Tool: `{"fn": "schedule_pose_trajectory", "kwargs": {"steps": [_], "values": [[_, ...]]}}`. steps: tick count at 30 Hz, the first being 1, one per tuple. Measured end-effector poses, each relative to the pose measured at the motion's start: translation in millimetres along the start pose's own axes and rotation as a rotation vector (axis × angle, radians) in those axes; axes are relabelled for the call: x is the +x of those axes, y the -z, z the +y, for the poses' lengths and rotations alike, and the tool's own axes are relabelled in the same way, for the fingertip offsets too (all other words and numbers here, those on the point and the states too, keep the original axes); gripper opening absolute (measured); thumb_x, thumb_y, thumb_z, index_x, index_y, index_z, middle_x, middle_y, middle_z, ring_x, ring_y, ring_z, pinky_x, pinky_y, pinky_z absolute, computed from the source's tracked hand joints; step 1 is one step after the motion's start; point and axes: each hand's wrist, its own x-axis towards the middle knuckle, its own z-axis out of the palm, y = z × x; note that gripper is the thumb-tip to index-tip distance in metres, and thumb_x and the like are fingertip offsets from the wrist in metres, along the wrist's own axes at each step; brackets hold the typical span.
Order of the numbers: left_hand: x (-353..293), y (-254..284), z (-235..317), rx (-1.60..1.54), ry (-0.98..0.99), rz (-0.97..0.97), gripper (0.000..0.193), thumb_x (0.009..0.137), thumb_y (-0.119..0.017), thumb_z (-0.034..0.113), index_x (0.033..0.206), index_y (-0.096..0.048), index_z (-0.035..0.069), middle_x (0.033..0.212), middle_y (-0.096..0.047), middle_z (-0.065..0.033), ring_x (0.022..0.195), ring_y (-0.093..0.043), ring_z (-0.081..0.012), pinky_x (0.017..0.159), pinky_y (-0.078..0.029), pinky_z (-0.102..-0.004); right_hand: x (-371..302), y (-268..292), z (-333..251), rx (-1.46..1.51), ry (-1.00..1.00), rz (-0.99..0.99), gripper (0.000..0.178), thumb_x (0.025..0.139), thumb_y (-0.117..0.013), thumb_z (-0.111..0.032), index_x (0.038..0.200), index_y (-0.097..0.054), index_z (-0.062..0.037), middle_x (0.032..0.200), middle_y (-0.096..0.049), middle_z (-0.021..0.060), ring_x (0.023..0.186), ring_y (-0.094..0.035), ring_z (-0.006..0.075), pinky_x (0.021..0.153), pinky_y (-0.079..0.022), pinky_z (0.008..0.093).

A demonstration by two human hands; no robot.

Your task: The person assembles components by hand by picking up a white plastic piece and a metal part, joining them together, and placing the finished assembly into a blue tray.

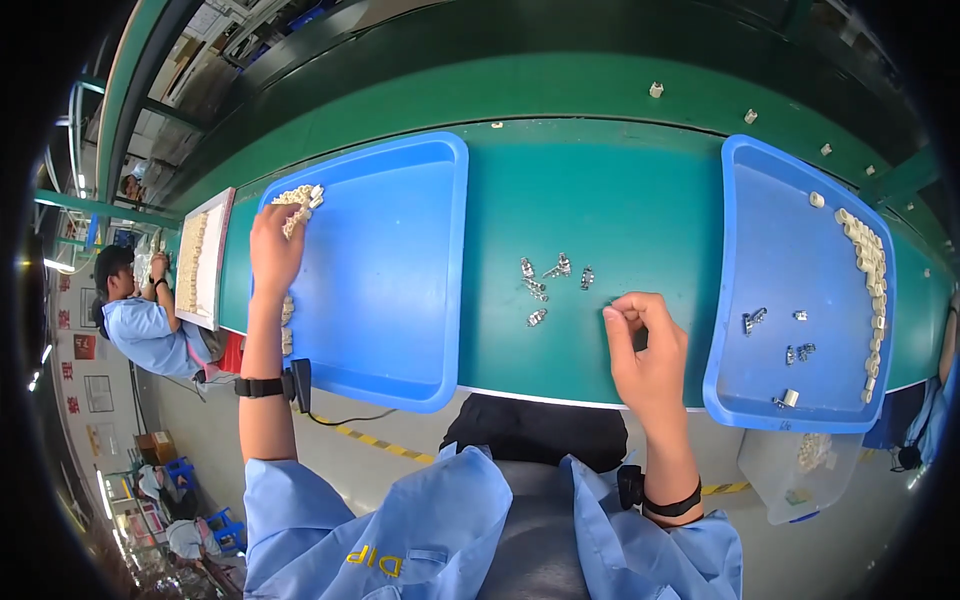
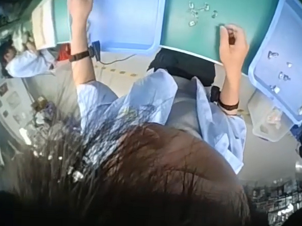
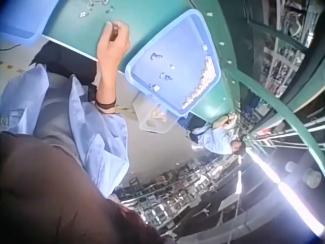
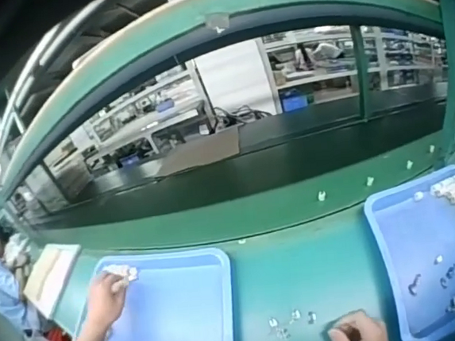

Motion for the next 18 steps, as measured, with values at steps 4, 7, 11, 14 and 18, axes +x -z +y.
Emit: {"fn": "schedule_pose_trajectory", "kwargs": {"steps": [4,7,11,14,18], "values": [[2,-32,-12,0.157,-0.063,0.001,0.019,0.089,-0.073,0.013,0.107,-0.076,0.007,0.106,-0.069,-0.0083,0.104,-0.064,-0.0297,0.091,-0.05,-0.0419,-1,5,6,0.021,0.058,-0.055,0.018,0.094,-0.068,0.005,0.112,-0.071,0.0037,0.084,-0.068,0.0083,0.072,-0.063,0.013,0.068,-0.049,0.0264],[14,-45,-18,0.214,-0.031,-0.02,0.018,0.087,-0.074,0.015,0.104,-0.076,0.008,0.108,-0.067,-0.006,0.107,-0.062,-0.0285,0.093,-0.048,-0.0432,-2,5,3,0.048,0.089,-0.07,0.022,0.093,-0.068,0.006,0.115,-0.072,0.0044,0.085,-0.069,0.0088,0.073,-0.064,0.0141,0.069,-0.049,0.0265],[8,-36,-12,0.202,-0.107,0.031,0.018,0.087,-0.073,0.013,0.104,-0.075,0.007,0.103,-0.067,-0.0089,0.102,-0.062,-0.0321,0.088,-0.049,-0.0456,-3,5,-3,0.108,0.004,-0.067,0.024,0.092,-0.068,0.008,0.114,-0.074,0.0049,0.09,-0.071,0.0105,0.077,-0.066,0.0159,0.072,-0.051,0.0266],[7,-10,17,-0.065,-0.192,0.13,0.015,0.087,-0.073,0.007,0.101,-0.07,0.005,0.104,-0.068,-0.0102,0.099,-0.064,-0.032,0.088,-0.049,-0.0425,1,9,-1,0.041,0.133,-0.057,0.024,0.091,-0.067,0.01,0.112,-0.077,0.0046,0.095,-0.072,0.013,0.082,-0.068,0.0179,0.074,-0.053,0.0273],[-14,42,109,-0.468,-0.303,0.153,0.021,0.083,-0.074,-0.004,0.102,-0.067,0.0,0.1,-0.071,-0.0139,0.093,-0.068,-0.0306,0.081,-0.052,-0.0377,6,8,-33,0.123,0.231,-0.072,0.021,0.088,-0.07,0.012,0.108,-0.078,0.0065,0.1,-0.074,0.0159,0.087,-0.071,0.0202,0.076,-0.056,0.0306]]}}
